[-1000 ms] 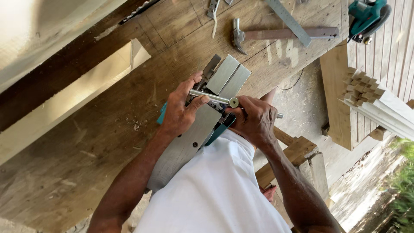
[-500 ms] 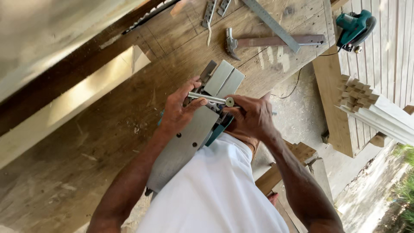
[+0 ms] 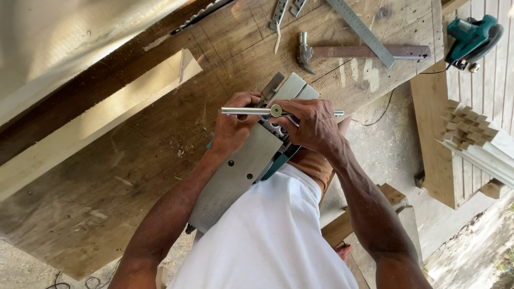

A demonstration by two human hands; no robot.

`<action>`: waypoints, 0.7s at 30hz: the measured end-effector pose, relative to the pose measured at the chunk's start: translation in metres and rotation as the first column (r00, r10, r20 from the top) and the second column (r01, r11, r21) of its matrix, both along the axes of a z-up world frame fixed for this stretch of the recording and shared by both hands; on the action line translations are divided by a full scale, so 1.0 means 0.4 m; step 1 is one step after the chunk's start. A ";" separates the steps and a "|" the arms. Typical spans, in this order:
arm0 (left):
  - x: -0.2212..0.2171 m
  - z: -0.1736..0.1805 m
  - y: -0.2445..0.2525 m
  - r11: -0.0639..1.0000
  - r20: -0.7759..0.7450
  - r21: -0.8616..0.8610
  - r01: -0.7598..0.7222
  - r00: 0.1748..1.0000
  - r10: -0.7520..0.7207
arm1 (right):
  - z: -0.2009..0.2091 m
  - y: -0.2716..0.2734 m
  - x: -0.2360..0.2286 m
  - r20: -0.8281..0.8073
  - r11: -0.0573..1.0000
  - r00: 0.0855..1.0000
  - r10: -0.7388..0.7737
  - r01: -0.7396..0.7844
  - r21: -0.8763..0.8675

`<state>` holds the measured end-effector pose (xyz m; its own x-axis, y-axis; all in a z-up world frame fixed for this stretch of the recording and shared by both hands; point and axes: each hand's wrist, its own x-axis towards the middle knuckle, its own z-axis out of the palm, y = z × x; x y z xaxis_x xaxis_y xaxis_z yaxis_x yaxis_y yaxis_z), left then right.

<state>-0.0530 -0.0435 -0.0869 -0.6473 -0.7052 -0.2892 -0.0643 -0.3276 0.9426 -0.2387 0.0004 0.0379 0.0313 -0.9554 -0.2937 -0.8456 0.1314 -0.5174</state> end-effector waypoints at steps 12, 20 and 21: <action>0.046 -0.004 -0.040 0.947 -0.293 0.298 0.115 0.956 -0.024 | -0.024 0.037 0.041 -0.137 0.991 0.985 -0.109 0.119 0.067; 0.007 -0.048 -0.019 0.961 -0.304 0.265 0.074 0.953 0.010 | 0.003 0.024 0.029 -0.120 0.952 0.979 -0.165 0.190 0.242; 0.003 -0.052 -0.025 0.970 -0.300 0.231 0.077 0.954 -0.004 | 0.001 0.018 0.032 -0.150 0.958 0.972 -0.182 0.210 0.196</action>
